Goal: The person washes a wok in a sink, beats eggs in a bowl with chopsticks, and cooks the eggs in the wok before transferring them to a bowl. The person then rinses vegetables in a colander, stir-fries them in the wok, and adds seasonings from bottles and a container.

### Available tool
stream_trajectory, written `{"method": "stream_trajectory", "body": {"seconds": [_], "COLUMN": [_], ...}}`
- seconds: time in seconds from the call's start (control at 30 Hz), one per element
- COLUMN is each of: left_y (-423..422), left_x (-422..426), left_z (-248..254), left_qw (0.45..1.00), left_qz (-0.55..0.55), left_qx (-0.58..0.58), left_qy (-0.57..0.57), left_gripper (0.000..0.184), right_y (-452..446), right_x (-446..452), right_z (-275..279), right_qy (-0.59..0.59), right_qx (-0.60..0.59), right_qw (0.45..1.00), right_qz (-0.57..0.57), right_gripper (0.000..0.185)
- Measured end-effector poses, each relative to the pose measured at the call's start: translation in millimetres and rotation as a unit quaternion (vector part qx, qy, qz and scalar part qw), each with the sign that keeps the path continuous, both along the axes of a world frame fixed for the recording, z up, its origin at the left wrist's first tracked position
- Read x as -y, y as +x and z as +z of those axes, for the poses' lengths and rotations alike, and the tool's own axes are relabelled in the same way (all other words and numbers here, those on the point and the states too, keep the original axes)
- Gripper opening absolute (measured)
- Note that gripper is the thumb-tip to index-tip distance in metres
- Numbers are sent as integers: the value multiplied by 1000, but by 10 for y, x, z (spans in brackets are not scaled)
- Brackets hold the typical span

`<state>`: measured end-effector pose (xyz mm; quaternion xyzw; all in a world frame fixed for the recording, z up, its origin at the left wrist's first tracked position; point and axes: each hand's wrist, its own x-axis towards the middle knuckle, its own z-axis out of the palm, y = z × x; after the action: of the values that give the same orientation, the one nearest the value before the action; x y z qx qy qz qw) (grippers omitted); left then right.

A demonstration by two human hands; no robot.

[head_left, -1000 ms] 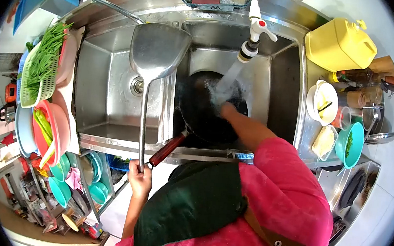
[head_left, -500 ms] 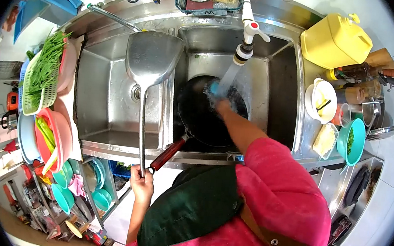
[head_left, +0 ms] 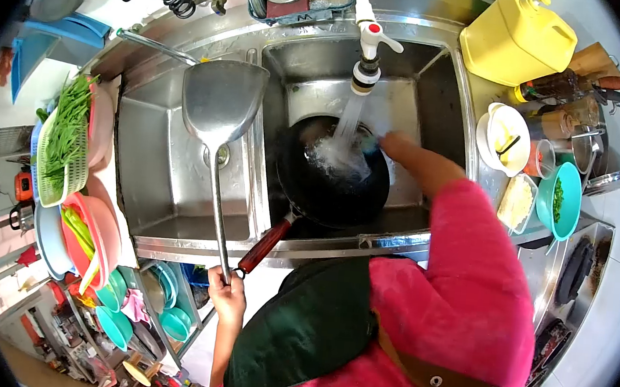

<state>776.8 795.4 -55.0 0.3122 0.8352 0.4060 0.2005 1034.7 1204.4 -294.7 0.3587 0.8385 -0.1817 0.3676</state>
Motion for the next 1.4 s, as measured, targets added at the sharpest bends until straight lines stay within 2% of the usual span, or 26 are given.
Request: {"method": "stream_trajectory", "body": {"seconds": [0.07, 0.17, 0.23, 0.27, 0.33, 0.37, 0.4, 0.43, 0.5, 0.53, 0.57, 0.6, 0.67, 0.73, 0.83, 0.87, 0.9, 1.0, 1.03, 1.1, 1.13, 1.17, 1.23, 1.3, 1.33, 1.4], "left_y": [8, 12, 29, 14, 1, -3, -1, 17, 24, 36, 49, 36, -34, -30, -66, -63, -61, -70, -82, -104, -126, -126, -151, -260, -273, -331], "left_x": [-4, -48, -50, -26, 10, 16, 16, -8, -27, -66, -90, -92, 40, -4, -1, -19, -34, -32, -28, -62, -49, -60, -200, -306, -447, -725], "left_z": [14, 41, 63, 41, 9, -12, -27, 7, 10, 24, 58, 90, -83, -48, -52, -26, -23, -33, -21, 40, 17, 43, 115, 72, 126, 174], "left_qw": [1000, 1000, 1000, 1000, 999, 1000, 1000, 1000, 999, 1000, 999, 999, 999, 998, 999, 998, 998, 997, 996, 993, 993, 993, 989, 979, 969, 948], "left_qz": [7, 8, -9, -8, -11, -8, -14, -9, -1, -2, 4, 8, 7, 12, -4, -5, -5, -33, -35, -58, -74, -70, -98, -143, -162, -194], "left_qx": [13, 19, 11, 20, -10, -6, -12, -4, 1, 2, 17, 31, 39, 60, 20, 24, 21, 44, 27, 17, 11, 11, 21, -55, -88, -144], "left_qy": [-10, -22, -19, -19, -29, -24, -20, -28, -32, -28, -34, -42, -14, 3, -47, -51, -52, -48, -80, -101, -96, -94, -112, -135, -164, -206], "left_gripper": [11, 11, 12, 12, 12, 12, 12, 11, 10, 10, 10, 10, 10, 10, 10, 10, 10, 10, 9, 8, 8, 8, 9, 13, 14, 17], "right_y": [-427, -903, -842, -704, 3, 174, 510, 554, 500, 496, 490, 523, 623, 453, -332, -596, -903, -1169, -1001, -500, -155, -7, 413, 346, 365, 418], "right_x": [62, 217, 219, -9, 20, 212, 456, 764, 1168, 1412, 1598, 1588, 1335, 860, 735, 803, 858, 976, 946, 732, 574, 479, 257, 106, 80, 74], "right_z": [-188, 404, 806, 56, -577, -23, -169, 435, 725, 707, 578, 279, -385, -141, -1076, -1206, -1591, -389, -435, 79, -61, 491, 120, 637, 601, 388], "right_qy": [37, -25, -37, -7, 99, 23, 15, -48, -215, -214, -212, -213, -230, -89, 25, 17, 41, -278, -398, -546, -510, -414, -99, 21, 23, 102], "right_qx": [-169, -176, -257, -184, -114, -67, -55, -105, -50, -171, -290, -293, -92, -48, -158, -252, -218, -304, -292, -6, 61, 63, 88, 85, 81, -210], "right_qw": [965, 925, 925, 968, 988, 997, 998, 993, 972, 962, 932, 931, 967, 993, 949, 942, 973, 906, 867, 835, 856, 908, 986, 978, 978, 888], "right_qz": [-198, -337, -278, -171, 20, 14, 38, 23, 74, 14, -46, -48, 60, -65, -270, -222, -67, -102, -72, -66, -48, 31, 103, -189, -190, -396], "right_gripper": [41, 45, 39, 30, 22, 18, 16, 15, 20, 20, 19, 19, 22, 19, 20, 23, 23, 21, 23, 25, 22, 26, 26, 28, 28, 29]}}
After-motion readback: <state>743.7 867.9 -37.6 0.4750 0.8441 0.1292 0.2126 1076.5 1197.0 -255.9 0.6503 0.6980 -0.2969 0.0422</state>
